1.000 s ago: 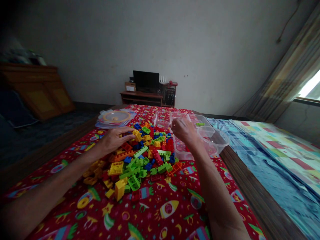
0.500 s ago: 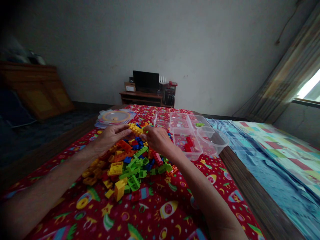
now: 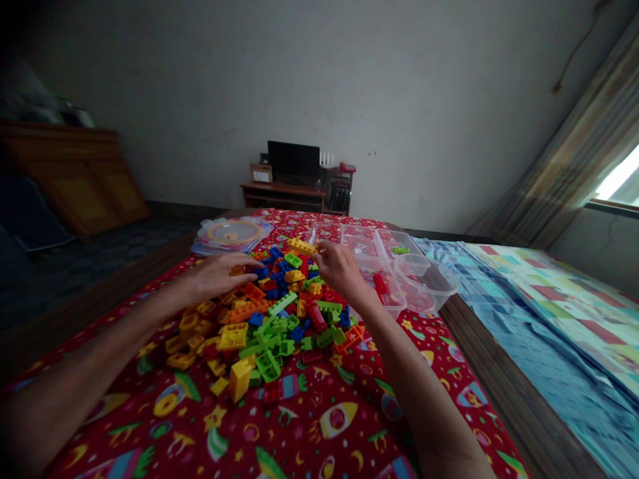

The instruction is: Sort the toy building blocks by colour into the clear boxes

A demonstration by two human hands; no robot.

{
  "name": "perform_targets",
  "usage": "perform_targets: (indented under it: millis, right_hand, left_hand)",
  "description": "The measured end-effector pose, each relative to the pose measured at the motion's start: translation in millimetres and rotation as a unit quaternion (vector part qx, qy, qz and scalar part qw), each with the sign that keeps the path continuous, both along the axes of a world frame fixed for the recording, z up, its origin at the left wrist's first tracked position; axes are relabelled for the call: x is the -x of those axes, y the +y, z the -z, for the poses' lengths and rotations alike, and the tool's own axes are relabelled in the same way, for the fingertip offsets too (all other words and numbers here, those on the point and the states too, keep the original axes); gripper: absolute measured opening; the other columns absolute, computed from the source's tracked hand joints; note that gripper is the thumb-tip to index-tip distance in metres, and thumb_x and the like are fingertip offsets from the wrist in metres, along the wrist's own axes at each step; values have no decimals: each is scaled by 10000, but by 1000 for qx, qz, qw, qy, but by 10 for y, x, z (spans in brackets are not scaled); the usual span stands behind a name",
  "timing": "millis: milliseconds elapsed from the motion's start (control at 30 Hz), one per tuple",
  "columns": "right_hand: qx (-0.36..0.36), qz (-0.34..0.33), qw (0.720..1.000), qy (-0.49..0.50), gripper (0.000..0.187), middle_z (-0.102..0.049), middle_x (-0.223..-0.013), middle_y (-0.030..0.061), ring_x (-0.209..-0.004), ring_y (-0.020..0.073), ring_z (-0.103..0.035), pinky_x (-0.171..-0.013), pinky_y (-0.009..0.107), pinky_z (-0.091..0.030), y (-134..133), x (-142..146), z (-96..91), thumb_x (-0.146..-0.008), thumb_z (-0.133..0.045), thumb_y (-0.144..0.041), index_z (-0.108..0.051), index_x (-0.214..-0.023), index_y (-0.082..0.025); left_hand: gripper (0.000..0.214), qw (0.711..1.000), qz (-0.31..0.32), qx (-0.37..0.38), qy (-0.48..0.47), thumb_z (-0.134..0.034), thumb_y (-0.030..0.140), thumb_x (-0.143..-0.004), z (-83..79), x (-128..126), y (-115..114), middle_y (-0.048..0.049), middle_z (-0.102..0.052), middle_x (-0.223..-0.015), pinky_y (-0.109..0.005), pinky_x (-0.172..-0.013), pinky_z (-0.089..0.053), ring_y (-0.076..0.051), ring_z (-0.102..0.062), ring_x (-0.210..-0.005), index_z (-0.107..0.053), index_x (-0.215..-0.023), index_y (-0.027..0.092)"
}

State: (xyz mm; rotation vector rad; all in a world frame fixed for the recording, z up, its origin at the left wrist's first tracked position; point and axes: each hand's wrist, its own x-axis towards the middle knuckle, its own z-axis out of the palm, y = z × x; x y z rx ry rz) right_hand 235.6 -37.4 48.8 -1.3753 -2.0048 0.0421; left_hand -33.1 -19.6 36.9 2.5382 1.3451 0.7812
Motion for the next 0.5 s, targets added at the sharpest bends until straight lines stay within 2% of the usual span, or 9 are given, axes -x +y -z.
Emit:
perform_targets:
  millis: [100,233,400,500]
  right_hand:
    - [11,10,1000,9,149,-665,-747,47,-633,125,-540,-588,239,-326,26,-81,-54,-825,-551,-234,-672,-864,-155]
    - [20,32,999,-5,209,-567,-597,-1,-549,92,-451,-534,236,-262,48,-174,-119,-820,-546,-280,-637,-688,-146]
    - [23,49,999,3,327,-485,-532,-24,-502,81,-388,-511,245,-228,99,-322,-162,-834,-536,-392,-623,-634,-148]
    - [1,61,998,-9,380,-486,-526,-18,-505,88,-392,-513,250,-231,113,-396,-196,-845,-516,-425,-612,-595,-154]
  left_hand:
    - [301,999,10,-15,49,-568,372,-736,26,7,16,-51,-701,-959,-320,-846,-498,-206,-631,-864,-732,-943,228]
    - [335,997,15,-6,74,-543,320,-748,31,-16,-3,-40,-670,-930,-292,-792,-500,-184,-620,-810,-705,-1027,232]
    - [384,994,37,7,100,-527,365,-772,41,14,15,-53,-662,-952,-299,-798,-494,-196,-616,-838,-669,-1103,232]
    - [420,991,61,10,115,-532,402,-781,45,48,27,-78,-649,-995,-326,-845,-483,-217,-612,-895,-655,-1141,224]
